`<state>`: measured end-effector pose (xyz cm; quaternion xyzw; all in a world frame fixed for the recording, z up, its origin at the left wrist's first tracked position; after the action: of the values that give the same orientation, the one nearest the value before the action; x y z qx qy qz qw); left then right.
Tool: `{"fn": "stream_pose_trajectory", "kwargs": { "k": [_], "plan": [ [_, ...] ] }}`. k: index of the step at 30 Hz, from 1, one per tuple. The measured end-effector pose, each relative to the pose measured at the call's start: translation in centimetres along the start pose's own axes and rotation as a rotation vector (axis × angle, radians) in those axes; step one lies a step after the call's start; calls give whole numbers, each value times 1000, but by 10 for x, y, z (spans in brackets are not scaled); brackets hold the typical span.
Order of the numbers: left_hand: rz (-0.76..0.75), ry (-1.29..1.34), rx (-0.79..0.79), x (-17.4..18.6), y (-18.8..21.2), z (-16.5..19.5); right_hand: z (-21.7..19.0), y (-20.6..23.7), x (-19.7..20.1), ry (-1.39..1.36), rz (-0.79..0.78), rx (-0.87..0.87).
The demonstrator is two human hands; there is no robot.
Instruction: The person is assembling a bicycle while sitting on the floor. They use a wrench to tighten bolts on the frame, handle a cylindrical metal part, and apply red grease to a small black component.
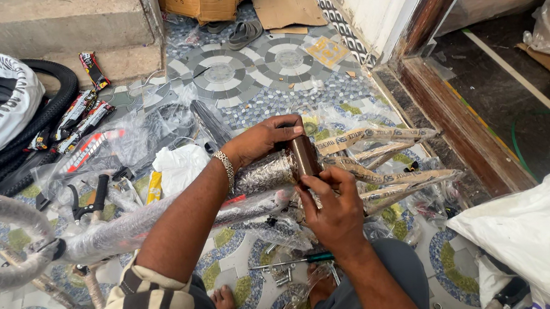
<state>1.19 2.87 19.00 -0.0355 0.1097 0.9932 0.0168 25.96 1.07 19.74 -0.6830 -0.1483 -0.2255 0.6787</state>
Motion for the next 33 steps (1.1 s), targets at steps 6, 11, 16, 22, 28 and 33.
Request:
{"fn": "stream_pose_trajectory", "kwargs": {
  "k": [6,11,16,22,28,33],
  "plan": [
    [140,-106,99,-10,-5,7,16,10,-11,-56,-204,-430],
    [174,-299,114,-15,0,11,7,5,-5,-150,76,-60],
    [-56,-203,-146,-15,9,12,5,4,-1,-73,-14,-50],
    [-57,-210,-138,-11,9,10,13,11,-5,-125,-82,-316],
    [1,-123,-37,-13,5,16,5,4,1,-157,-13,-91],
    [28,-454,224,-7,-1,33,1,1,6,-95,-12,-31]
  ]
}}
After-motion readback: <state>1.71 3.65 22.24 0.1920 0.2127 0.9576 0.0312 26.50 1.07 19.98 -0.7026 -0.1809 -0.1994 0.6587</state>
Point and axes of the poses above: each hand's wrist, its own y-axis away from the middle knuckle, its own x-axis out of the back of the hand, z = x × y, the point moved 1 cm from there along -y, towards the middle knuckle, and after that the axes turned 13 degrees about x, right-handed, at the moved point
